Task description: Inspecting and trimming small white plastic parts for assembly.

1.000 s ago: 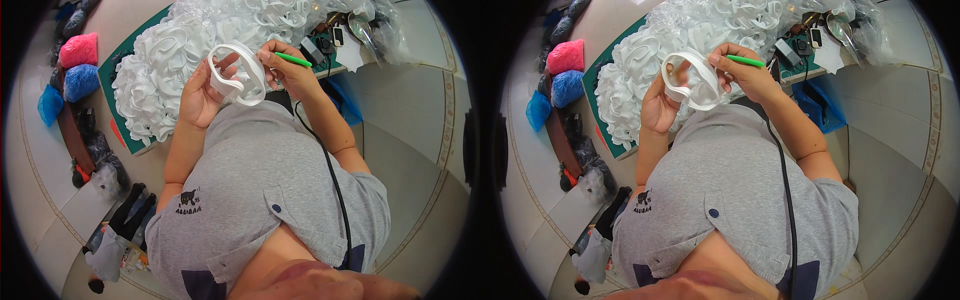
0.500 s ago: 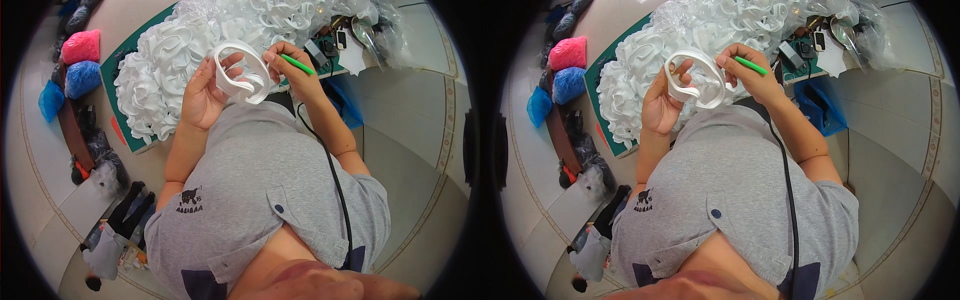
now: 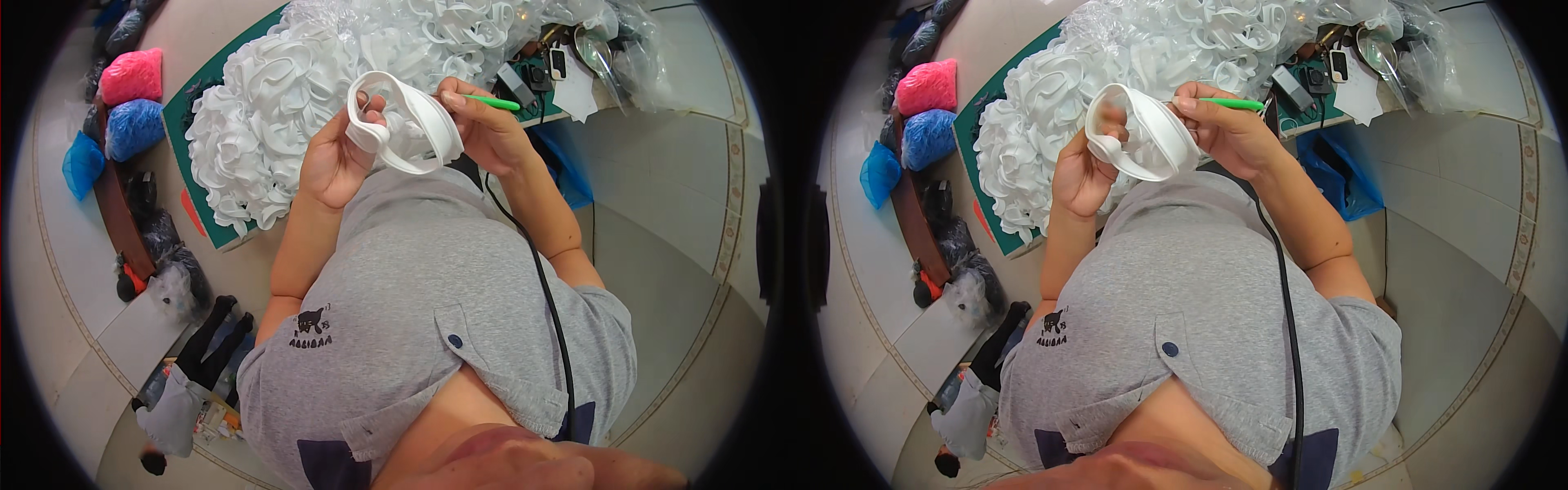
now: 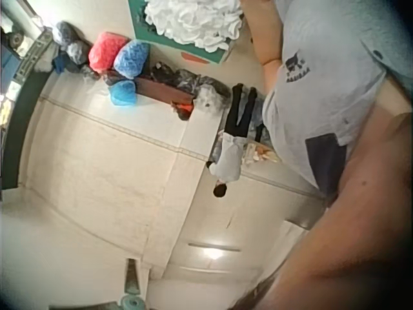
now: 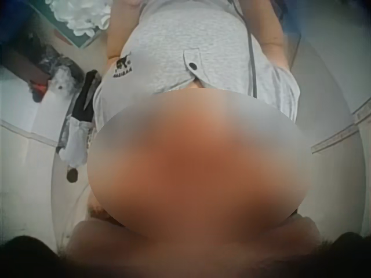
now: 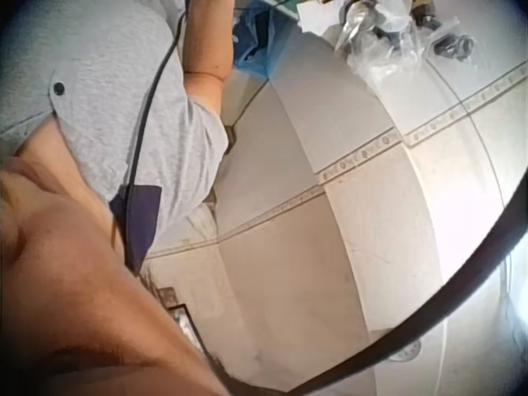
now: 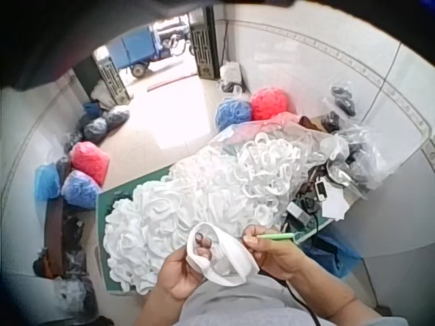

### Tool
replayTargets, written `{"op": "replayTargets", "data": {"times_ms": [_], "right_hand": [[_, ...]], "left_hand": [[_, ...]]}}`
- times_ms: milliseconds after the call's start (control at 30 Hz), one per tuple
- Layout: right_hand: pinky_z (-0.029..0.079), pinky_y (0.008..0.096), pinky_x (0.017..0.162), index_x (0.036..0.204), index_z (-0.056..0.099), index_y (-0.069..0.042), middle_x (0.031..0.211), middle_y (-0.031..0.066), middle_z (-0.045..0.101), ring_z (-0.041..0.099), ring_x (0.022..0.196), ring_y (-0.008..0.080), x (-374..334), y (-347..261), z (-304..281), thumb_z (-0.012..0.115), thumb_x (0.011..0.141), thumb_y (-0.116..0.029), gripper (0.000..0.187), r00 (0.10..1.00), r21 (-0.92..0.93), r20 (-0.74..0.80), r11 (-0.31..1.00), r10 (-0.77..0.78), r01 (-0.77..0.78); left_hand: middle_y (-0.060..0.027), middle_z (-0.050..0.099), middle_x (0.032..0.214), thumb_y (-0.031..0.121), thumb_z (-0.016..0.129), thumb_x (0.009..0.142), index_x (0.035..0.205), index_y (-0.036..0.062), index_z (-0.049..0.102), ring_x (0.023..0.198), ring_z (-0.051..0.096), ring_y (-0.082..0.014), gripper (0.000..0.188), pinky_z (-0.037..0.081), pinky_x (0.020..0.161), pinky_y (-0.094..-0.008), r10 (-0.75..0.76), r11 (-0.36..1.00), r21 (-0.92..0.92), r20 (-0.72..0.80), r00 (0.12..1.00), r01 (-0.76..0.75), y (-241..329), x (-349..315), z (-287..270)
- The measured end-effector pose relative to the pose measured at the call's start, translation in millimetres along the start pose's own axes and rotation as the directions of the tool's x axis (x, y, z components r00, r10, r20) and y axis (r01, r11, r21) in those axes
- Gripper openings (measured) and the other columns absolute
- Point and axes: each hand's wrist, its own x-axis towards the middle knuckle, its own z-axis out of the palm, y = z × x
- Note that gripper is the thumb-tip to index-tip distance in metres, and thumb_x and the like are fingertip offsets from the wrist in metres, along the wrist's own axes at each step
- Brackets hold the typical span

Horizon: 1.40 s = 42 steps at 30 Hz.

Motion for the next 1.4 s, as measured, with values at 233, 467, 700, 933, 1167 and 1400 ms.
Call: {"op": "replayTargets", "data": {"times_ms": [233,467,700,933,1167,1400], "right_hand": [[0.037,0.0176,0.062,0.093,0.052,-0.009,0.077,-0.0053,0.051,0.045,0.066,0.0026,1,-4,-1,0.056,0.092,-0.023,0.014,0.998,-0.027,-0.042,0.999,0.038,-0.039],[0.041,0.0189,0.066,0.097,0.054,-0.009,0.076,-0.0045,0.054,0.051,0.069,0.0043,10,13,-18,0.057,0.090,-0.021,0.014,0.989,0.065,-0.107,0.994,0.098,-0.091],[0.047,0.0229,0.072,0.105,0.053,-0.007,0.083,-0.0006,0.061,0.061,0.081,0.0084,9,10,-27,0.060,0.089,-0.018,0.020,0.992,0.048,-0.048,0.992,0.120,-0.118],[0.048,0.0222,0.071,0.108,0.057,-0.003,0.089,0.0034,0.063,0.060,0.083,0.0091,5,5,-20,0.059,0.090,-0.015,0.021,0.954,-0.498,0.026,0.824,-0.298,0.271],[0.046,0.0268,0.072,0.112,0.064,-0.002,0.085,0.0100,0.064,0.059,0.080,0.0170,2,-7,-3,0.057,0.091,-0.020,0.028,0.621,-0.776,0.490,0.019,-0.612,0.630],[0.044,0.0297,0.062,0.089,0.065,-0.003,0.081,0.0095,0.060,0.056,0.071,0.0232,6,6,11,0.071,0.070,0.000,0.020,0.561,-0.724,0.627,-0.136,-0.541,0.677]], "left_hand": [[-0.0243,0.052,0.121,0.012,0.039,0.098,0.113,-0.0075,0.050,0.107,0.059,-0.0316,0.027,0.053,0.092,-0.0383,-0.097,0.971,-0.217,0.048,0.994,0.105,-1,0,-4],[-0.0218,0.055,0.119,0.015,0.038,0.099,0.114,-0.0053,0.051,0.105,0.060,-0.0294,0.028,0.053,0.093,-0.0410,0.036,0.998,-0.060,0.019,0.999,-0.034,-8,-3,12],[-0.0200,0.055,0.122,0.016,0.038,0.099,0.115,-0.0050,0.051,0.107,0.060,-0.0279,0.029,0.053,0.092,-0.0413,0.044,0.996,-0.077,0.013,0.999,-0.043,-10,-2,18],[-0.0132,0.060,0.115,0.013,0.047,0.095,0.117,0.0011,0.052,0.090,0.061,-0.0185,0.026,0.052,0.073,-0.0307,0.240,0.871,0.448,-0.031,0.970,-0.201,-13,2,16],[-0.0057,0.065,0.092,0.013,0.056,0.092,0.104,0.0005,0.059,0.064,0.052,-0.0056,0.018,0.040,0.055,-0.0193,0.465,0.519,0.823,-0.045,0.884,-0.231,-29,2,23],[-0.0060,0.067,0.080,0.013,0.060,0.090,0.103,-0.0019,0.060,0.059,0.054,-0.0040,0.019,0.040,0.051,-0.0176,0.572,0.320,0.912,0.030,0.820,-0.256,-36,0,25]]}}
